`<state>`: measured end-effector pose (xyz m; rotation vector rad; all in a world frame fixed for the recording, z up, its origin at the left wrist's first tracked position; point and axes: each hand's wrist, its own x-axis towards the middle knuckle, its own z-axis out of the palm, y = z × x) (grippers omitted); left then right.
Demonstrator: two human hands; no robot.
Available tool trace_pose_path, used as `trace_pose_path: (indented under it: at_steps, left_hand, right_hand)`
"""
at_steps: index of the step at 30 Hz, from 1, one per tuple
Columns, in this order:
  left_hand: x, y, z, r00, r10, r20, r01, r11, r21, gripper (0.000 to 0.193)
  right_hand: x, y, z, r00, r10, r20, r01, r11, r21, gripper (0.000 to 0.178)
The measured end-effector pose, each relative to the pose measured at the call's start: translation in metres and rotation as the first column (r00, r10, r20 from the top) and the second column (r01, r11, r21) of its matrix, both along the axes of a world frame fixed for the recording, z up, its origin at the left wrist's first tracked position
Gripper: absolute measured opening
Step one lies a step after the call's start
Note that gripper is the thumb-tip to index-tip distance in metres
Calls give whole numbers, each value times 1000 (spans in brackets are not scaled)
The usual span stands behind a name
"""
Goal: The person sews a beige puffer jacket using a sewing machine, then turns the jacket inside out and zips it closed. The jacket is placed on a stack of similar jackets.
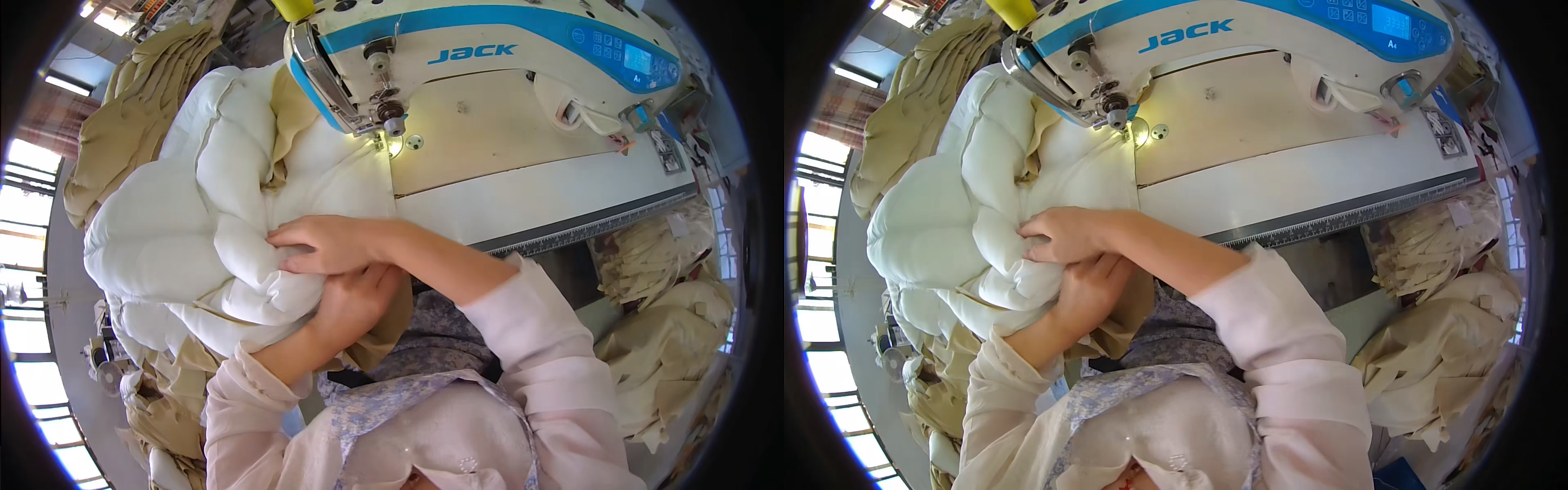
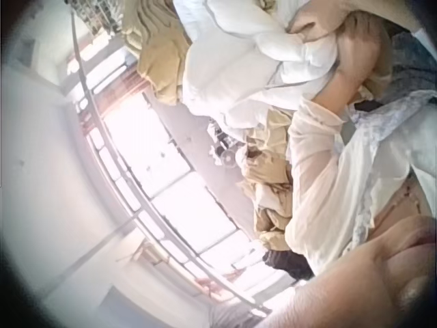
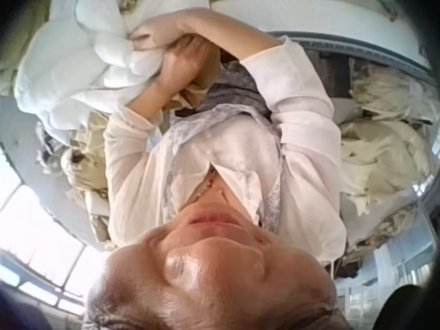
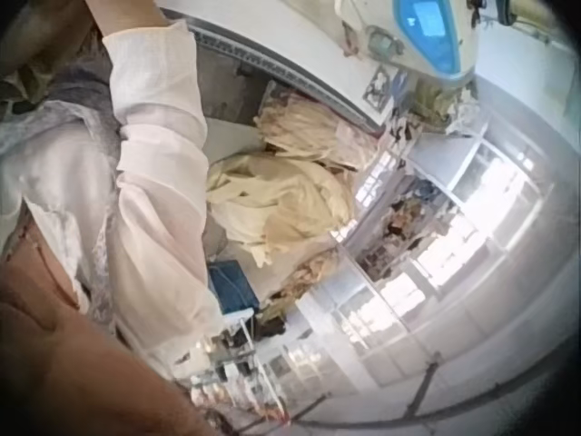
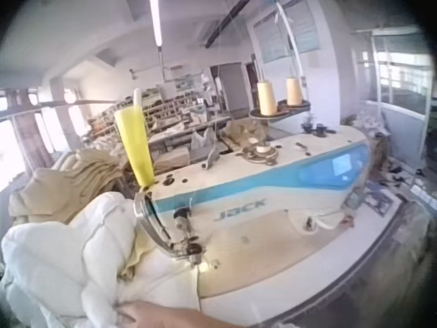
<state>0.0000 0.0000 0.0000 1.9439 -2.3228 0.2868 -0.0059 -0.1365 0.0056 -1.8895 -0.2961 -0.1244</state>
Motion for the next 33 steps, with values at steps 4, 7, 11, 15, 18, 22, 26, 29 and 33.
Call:
trace_pose_path:
  at_steps: [4, 7, 11, 15, 18, 22, 26, 29, 33]
  left_hand:
    - [-17, 3, 5, 959, 117, -256, -115, 993, 25, 41]
    - [-14, -5, 24, 944, 194, -265, -188, 981, 49, 31]
    - [1, -7, 40, 964, 130, -234, -145, 988, -46, 30]
    - [8, -17, 66, 968, 57, -244, -103, 979, -179, 28]
    - [11, -11, 66, 929, 176, -325, -217, 972, -93, 16]
    - [11, -11, 67, 869, 243, -430, -292, 955, -49, 16]
    - [10, -19, 80, 859, 250, -447, -285, 959, -10, 16]
    - [16, -15, 85, 904, 273, -328, -274, 961, 44, 16]
    - [6, -31, 93, 974, 166, -155, -156, 985, 72, 19]
  right_hand:
    - [-114, -14, 1, 774, -492, 398, 504, 860, 83, 25]
    - [-169, -17, -21, 786, -492, 374, 565, 818, -110, 39]
    - [-181, 5, -42, 876, -286, 388, 477, 629, -614, 61]
    - [-162, 27, -59, 778, -360, 515, 626, 512, -588, 63]
    - [-157, 31, -49, 633, -506, 585, 773, 455, -443, 54]
    - [-155, 24, -28, 606, -464, 646, 795, 331, -508, 44]
    - [-154, 21, -34, 651, -398, 647, 746, 494, -446, 33]
    - [-164, 8, -44, 761, -206, 615, 537, 732, -419, 29]
    - [-170, 4, -57, 792, -265, 551, 476, 833, -283, 38]
